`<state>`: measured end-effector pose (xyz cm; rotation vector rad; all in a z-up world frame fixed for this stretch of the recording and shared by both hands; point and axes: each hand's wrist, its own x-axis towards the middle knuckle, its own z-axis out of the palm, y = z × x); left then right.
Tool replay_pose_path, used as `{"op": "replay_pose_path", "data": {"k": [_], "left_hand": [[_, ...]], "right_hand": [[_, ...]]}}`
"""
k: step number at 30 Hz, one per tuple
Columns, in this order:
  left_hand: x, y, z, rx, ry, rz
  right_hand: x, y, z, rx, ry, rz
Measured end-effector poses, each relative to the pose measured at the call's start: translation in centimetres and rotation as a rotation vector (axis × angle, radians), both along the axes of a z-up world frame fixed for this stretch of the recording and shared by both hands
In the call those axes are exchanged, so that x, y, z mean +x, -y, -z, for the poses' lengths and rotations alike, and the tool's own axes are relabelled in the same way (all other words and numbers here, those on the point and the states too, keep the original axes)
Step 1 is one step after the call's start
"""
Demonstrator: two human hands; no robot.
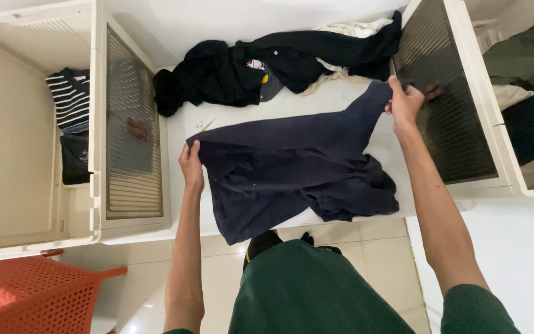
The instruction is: The person spreads a dark shirt out on a flat surface, folds the sleeves and sides toward the center, and then folds the garment into a rectangle before placing it into a storage bin.
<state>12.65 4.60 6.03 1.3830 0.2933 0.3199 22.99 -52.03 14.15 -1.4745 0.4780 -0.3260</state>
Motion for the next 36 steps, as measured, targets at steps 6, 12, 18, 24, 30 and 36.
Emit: {"op": "replay_pose_path", "data": {"k": [6, 12, 18, 24, 30, 36], "left_hand": [[5.1, -0.6, -4.4, 0.157, 0.011, -0.006], [8.2, -2.1, -4.9, 0.326, -0.033, -0.054], [10.5, -4.1, 4.2, 0.275, -0.166, -0.069], [9.2, -3.2, 6.6, 0.316, -0.285, -0.092], [8.4, -3.9, 6.2, 0.225, -0.372, -0.028], [7.9, -4.0, 6.3, 0.035, -0.318, -0.012]], "right_hand": [[2.8, -1.1, -2.7, -0.046, 0.107, 0.055], [5.6, -0.7, -3.0, -0.169, 0.152, -0.100], [6.0, -1.6, 4.0, -0.250, 0.020, -0.381], [2.2, -3.6, 12.7, -0.743, -0.271, -0.302], [1.6, -3.8, 14.6, -0.314, -0.536, -0.252], [3.3, -2.7, 12.0, 0.670, -0.488, -0.336]]}}
